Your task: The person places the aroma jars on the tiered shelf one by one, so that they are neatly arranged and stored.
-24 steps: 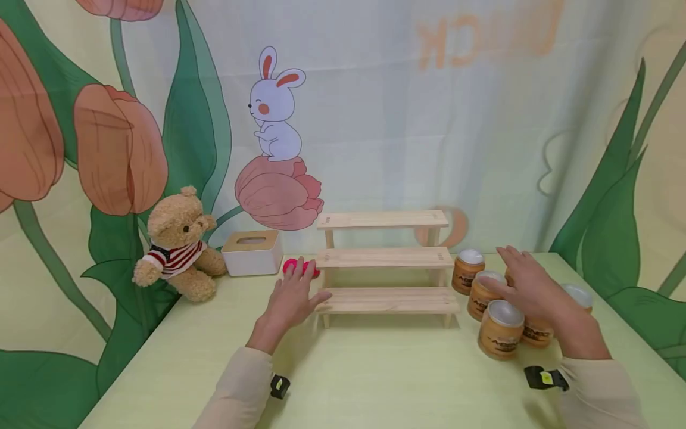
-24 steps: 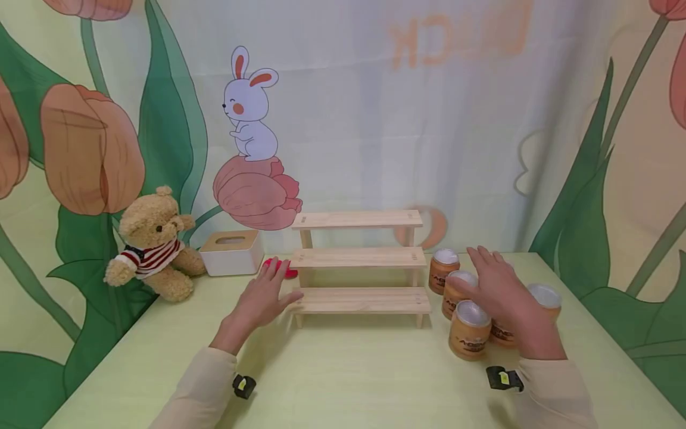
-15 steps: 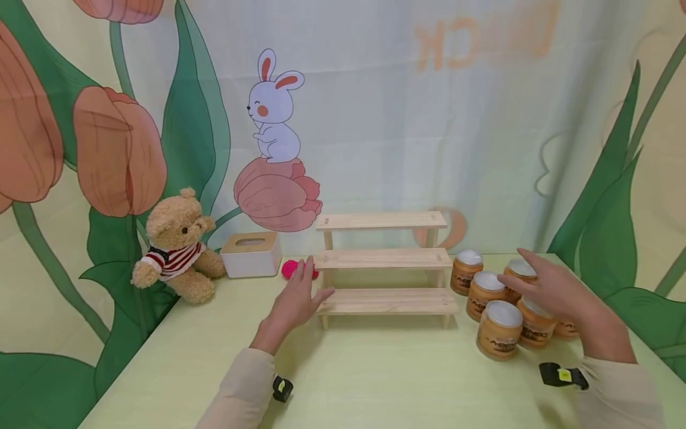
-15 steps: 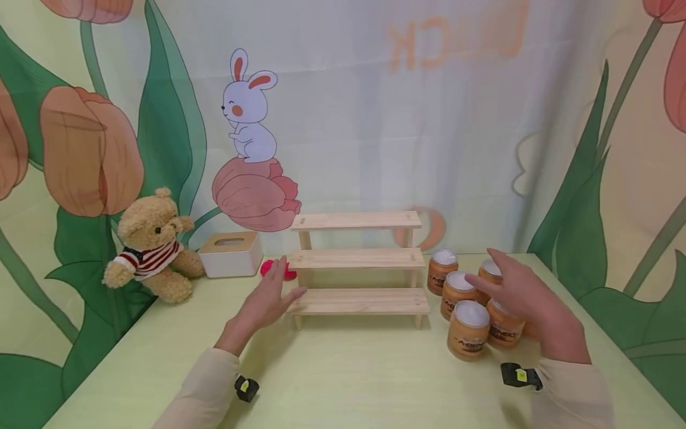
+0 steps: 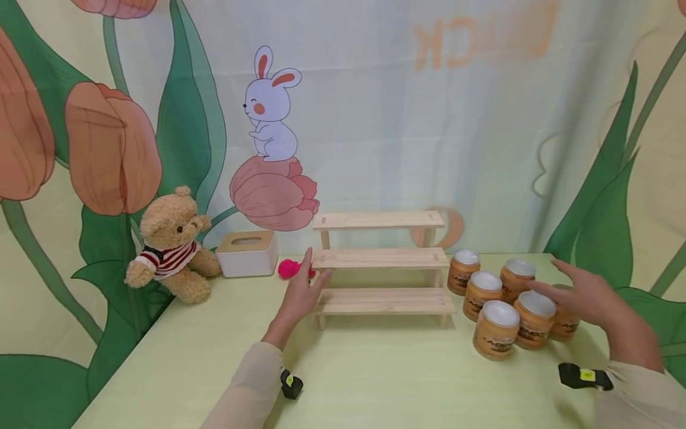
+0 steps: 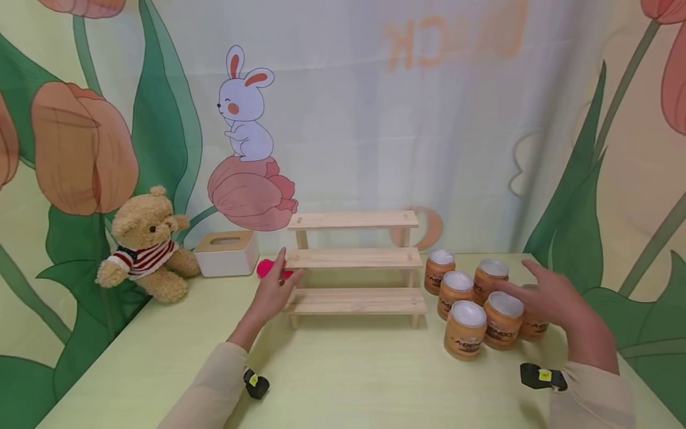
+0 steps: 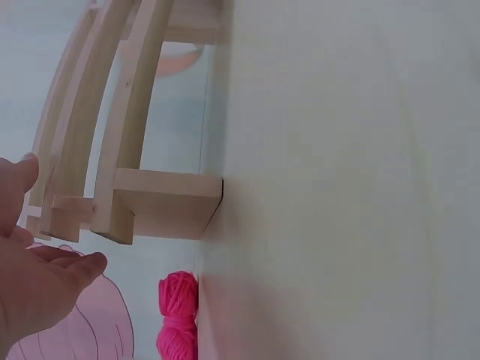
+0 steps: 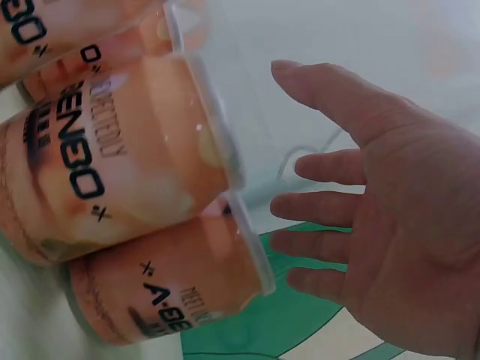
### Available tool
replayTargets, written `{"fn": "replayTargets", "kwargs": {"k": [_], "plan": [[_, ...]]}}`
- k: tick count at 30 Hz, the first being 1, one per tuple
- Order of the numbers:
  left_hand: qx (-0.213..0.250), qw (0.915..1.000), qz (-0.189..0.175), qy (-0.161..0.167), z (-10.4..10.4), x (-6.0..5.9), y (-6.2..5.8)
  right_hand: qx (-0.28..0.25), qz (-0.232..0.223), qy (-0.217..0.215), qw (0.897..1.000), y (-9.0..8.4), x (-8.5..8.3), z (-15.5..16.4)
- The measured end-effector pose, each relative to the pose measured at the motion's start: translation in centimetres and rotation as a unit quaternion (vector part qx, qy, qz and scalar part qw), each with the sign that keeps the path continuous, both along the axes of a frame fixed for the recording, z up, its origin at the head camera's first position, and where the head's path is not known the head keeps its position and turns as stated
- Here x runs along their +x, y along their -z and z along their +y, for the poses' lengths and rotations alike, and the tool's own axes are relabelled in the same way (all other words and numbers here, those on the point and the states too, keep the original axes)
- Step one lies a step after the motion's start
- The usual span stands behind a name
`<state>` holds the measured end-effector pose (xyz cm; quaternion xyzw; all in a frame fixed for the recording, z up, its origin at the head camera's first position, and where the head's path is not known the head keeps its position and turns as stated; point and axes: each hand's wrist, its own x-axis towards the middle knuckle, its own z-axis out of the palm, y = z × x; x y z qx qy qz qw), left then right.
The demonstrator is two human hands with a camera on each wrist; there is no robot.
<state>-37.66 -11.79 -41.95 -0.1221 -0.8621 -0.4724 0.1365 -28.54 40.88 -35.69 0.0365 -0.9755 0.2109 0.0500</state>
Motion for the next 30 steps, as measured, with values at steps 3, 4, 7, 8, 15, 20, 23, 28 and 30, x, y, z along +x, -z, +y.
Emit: {"fn": "replayTargets", "kwargs": {"k": [3, 4, 7, 8, 15, 20, 23, 28, 30], "plan": [[0.021, 0.9997, 0.015, 0.000, 0.1, -0.2, 0.2, -0.028, -0.004, -0.011, 1.000, 0.7, 0.0, 0.9], [0.028, 0.9995, 0.017, 0.000, 0.2, -0.2, 0.2, -0.041, -0.003, -0.017, 0.999, 1.0, 0.1, 1.2], [0.045, 0.9988, 0.020, 0.001, 0.3, -0.4, 0.3, -0.086, -0.004, -0.032, 0.996, 1.7, 0.3, 2.1], [0.052, 0.9984, 0.022, 0.003, 0.3, -0.4, 0.2, -0.098, -0.003, -0.036, 0.995, 1.9, 0.3, 2.4], [0.113, 0.9936, -0.004, -0.007, 0.8, -0.8, 0.3, -0.147, 0.002, -0.027, 0.989, 3.5, 0.4, 3.7], [0.165, 0.9857, -0.023, -0.024, 1.0, -1.0, 0.3, -0.200, 0.017, -0.019, 0.979, 4.9, 0.5, 4.8], [0.189, 0.9814, -0.027, -0.022, 1.3, -1.0, 0.3, -0.212, 0.037, -0.018, 0.976, 5.9, 0.4, 5.6], [0.199, 0.9791, -0.025, -0.035, 1.6, -0.9, 0.3, -0.208, 0.061, -0.012, 0.976, 7.1, -0.1, 6.5], [0.199, 0.9786, -0.028, -0.042, 1.6, -0.9, 0.3, -0.210, 0.062, -0.009, 0.976, 7.2, -0.3, 6.5]]}}
